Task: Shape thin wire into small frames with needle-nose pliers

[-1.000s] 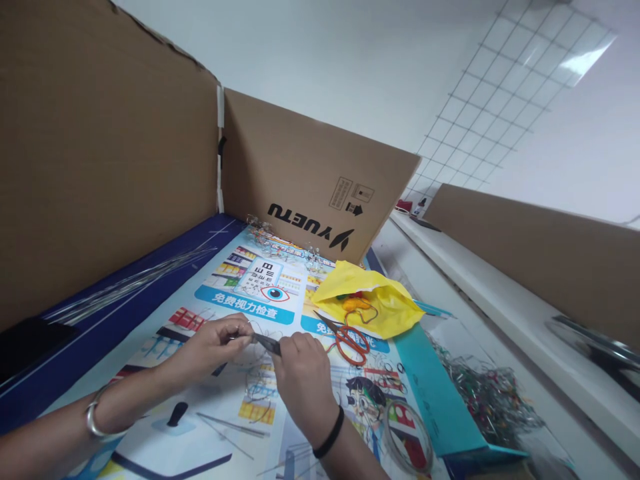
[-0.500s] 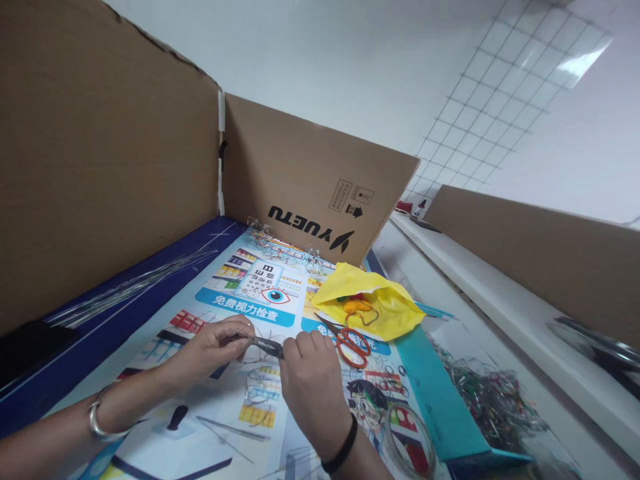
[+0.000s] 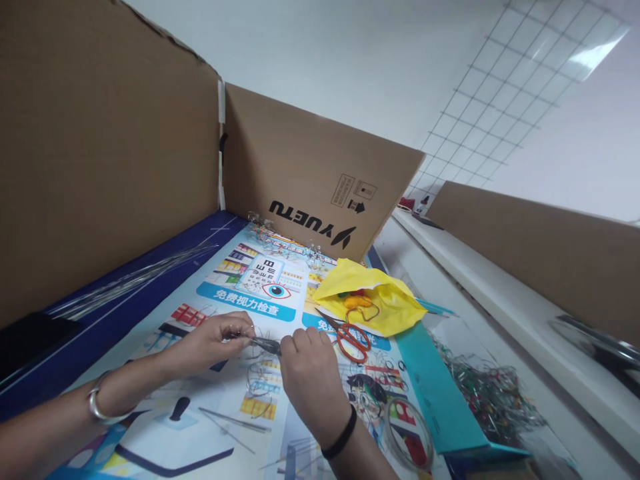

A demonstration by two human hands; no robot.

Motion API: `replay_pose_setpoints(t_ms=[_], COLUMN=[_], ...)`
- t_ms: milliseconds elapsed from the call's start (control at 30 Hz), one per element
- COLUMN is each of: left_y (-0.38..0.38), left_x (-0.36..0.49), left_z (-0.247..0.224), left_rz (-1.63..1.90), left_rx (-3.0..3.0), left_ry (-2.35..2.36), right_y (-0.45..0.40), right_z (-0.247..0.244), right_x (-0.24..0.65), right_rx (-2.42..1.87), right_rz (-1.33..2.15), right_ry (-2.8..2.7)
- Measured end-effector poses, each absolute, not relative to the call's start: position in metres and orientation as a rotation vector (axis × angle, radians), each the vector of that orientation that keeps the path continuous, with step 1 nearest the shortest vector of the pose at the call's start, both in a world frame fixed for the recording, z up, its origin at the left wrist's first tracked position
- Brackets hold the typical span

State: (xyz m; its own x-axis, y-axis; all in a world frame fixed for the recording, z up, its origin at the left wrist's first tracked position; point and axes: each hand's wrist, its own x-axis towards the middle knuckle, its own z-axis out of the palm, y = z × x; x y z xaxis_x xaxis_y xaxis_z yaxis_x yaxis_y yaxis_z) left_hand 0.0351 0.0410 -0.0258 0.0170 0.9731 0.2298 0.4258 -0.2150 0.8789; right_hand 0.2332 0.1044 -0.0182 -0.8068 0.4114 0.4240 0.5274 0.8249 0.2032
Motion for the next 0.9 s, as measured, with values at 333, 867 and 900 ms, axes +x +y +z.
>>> replay_pose_setpoints(t_ms=[333, 867, 900], left_y=[0.043, 0.045, 0.045], left_x=[0.032, 0.032, 0.031], left_z=[-0.032, -0.029, -0.029], left_rz=[1.12, 1.04, 1.045], left_rx=[1.801, 1.541, 1.476], left_ry=[1.432, 1.422, 1.39], right_y=[0.111, 0.12, 0.121], right_z=[-0.022, -0.032, -0.033], right_x=[0.235, 0.234, 0.233], right_rx=[-0.675, -0.794, -0.816], right_rz=[-0.378, -0.106, -0.083], right_ry=[-2.709, -2.748, -2.752])
